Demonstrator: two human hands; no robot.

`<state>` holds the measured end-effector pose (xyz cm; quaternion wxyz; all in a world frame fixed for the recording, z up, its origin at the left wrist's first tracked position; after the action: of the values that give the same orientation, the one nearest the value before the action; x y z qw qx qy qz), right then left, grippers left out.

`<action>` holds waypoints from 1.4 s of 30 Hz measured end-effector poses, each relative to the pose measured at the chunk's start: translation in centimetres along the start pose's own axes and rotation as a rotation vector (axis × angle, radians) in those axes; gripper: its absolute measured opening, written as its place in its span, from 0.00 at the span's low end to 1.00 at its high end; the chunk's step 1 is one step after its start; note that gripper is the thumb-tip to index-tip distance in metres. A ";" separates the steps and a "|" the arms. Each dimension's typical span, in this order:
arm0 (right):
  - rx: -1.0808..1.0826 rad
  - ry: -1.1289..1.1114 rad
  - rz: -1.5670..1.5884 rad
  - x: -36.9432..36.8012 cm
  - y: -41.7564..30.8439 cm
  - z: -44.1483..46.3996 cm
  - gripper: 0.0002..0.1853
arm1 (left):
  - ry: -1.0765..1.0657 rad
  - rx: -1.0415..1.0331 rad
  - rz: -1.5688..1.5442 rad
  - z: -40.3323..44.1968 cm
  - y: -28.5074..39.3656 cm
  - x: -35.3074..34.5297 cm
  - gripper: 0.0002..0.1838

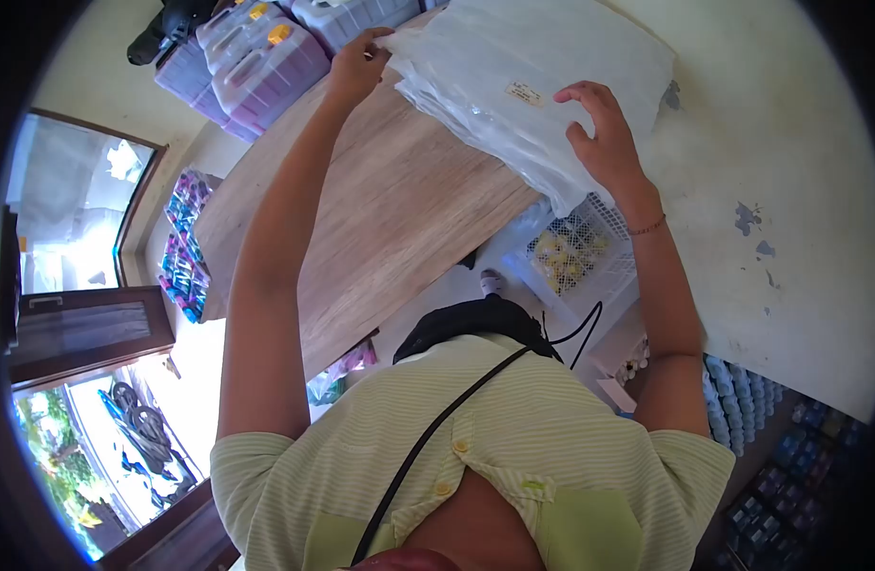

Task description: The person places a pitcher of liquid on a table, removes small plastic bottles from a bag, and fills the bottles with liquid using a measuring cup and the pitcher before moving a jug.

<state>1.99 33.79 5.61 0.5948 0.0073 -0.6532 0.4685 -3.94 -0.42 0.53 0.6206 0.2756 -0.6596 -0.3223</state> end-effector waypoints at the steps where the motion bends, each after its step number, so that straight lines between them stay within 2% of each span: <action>1: 0.056 0.001 -0.013 -0.2 -1.2 1.0 0.15 | 0.021 -0.035 -0.003 0.6 -0.2 -0.6 0.32; 2: 0.113 0.002 -0.025 -0.6 -2.7 2.2 0.14 | 0.043 -0.071 -0.005 1.1 -0.3 -1.2 0.32; 3: 0.224 0.048 0.056 -2.7 -7.9 2.9 0.13 | 0.103 -0.120 0.067 -1.0 -0.5 1.3 0.32; 4: 0.296 0.043 0.130 -3.8 -11.3 3.1 0.13 | 0.139 -0.140 0.087 -1.9 -0.6 0.4 0.32; 6: 0.456 -0.130 0.403 -7.2 -19.0 2.8 0.10 | 0.151 -0.124 0.050 -3.8 -1.0 -0.3 0.33; 7: 0.604 -0.199 0.397 -8.9 -23.2 2.2 0.09 | 0.136 -0.120 0.048 -4.8 -1.2 -0.2 0.34; 8: 0.795 -0.305 0.367 -10.6 -27.1 1.1 0.14 | 0.123 -0.118 0.043 -6.1 -1.4 0.0 0.34; 9: 0.861 -0.474 0.453 -12.3 -31.0 -0.5 0.17 | 0.108 -0.112 0.038 -7.6 -1.9 0.1 0.34; 10: 1.034 -0.424 0.496 -13.6 -34.1 -2.5 0.18 | 0.075 -0.097 0.083 -9.3 -2.7 0.1 0.34; 11: 0.950 -0.697 0.605 -13.7 -36.6 -3.8 0.17 | 0.041 -0.081 0.128 -11.1 -4.0 0.2 0.33; 13: 1.059 -0.766 0.603 -15.7 -39.7 -6.0 0.15 | 0.045 -0.093 0.296 -14.4 -7.9 -0.3 0.32; 15: 1.083 -0.840 0.631 -17.1 -41.0 -6.2 0.14 | -0.001 0.033 0.429 -19.0 -8.8 -0.1 0.30; 22: 0.958 -1.351 0.770 -21.0 -41.9 -8.8 0.10 | 0.028 0.266 0.359 -28.8 -13.9 -1.8 0.25; 25: 1.001 -1.505 0.746 -22.3 -43.6 -11.1 0.10 | 0.050 0.339 0.310 -32.9 -15.3 -4.0 0.23; 27: 1.097 -1.474 0.877 -22.7 -45.6 -12.9 0.11 | 0.030 0.352 0.267 -35.9 -15.2 -5.1 0.22; 28: 1.136 -1.454 0.949 -23.0 -46.6 -13.8 0.11 | -0.024 0.446 0.235 -37.5 -14.6 -5.2 0.21; 31: 0.985 -1.662 0.744 -27.4 -49.9 -16.1 0.12 | 0.086 0.363 0.349 -42.1 -15.6 -6.5 0.21; 33: 0.951 -1.720 0.626 -33.0 -51.3 -17.9 0.13 | 0.134 0.314 0.443 -45.1 -15.8 -7.3 0.22; 34: 0.975 -1.776 0.541 -33.5 -51.5 -18.8 0.13 | 0.157 0.288 0.493 -46.5 -15.7 -7.7 0.22; 37: 1.013 -1.777 0.560 -32.9 -51.2 -20.0 0.13 | 0.159 0.254 0.498 -51.9 -14.1 -8.4 0.22; 39: 0.956 -1.652 0.472 -34.0 -47.8 -18.3 0.12 | 0.093 0.389 0.325 -56.9 -11.0 -9.2 0.22; 40: 0.954 -1.583 0.420 -33.9 -45.3 -16.8 0.12 | 0.143 0.425 0.088 -60.4 -10.0 -10.2 0.21; 41: 0.956 -1.510 0.425 -33.8 -42.2 -14.9 0.12 | 0.141 0.495 -0.012 -62.7 -8.3 -11.3 0.20; 42: 0.747 -1.633 0.297 -33.0 -39.1 -12.8 0.12 | 0.144 0.565 -0.109 -65.0 -6.7 -12.5 0.19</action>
<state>43.65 1.73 1.52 -0.1605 0.4449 -0.6714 0.5705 61.57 -0.55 -11.19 0.5463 0.4948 -0.6615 -0.1385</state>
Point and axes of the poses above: each hand's wrist, its own z-axis towards the middle knuckle, its own x-axis out of the back of the hand, y = z × x, the point moved 4 cm from there along z, towards the middle knuckle, and after that the axes turned 14 degrees about -y, right-handed, at the moved point
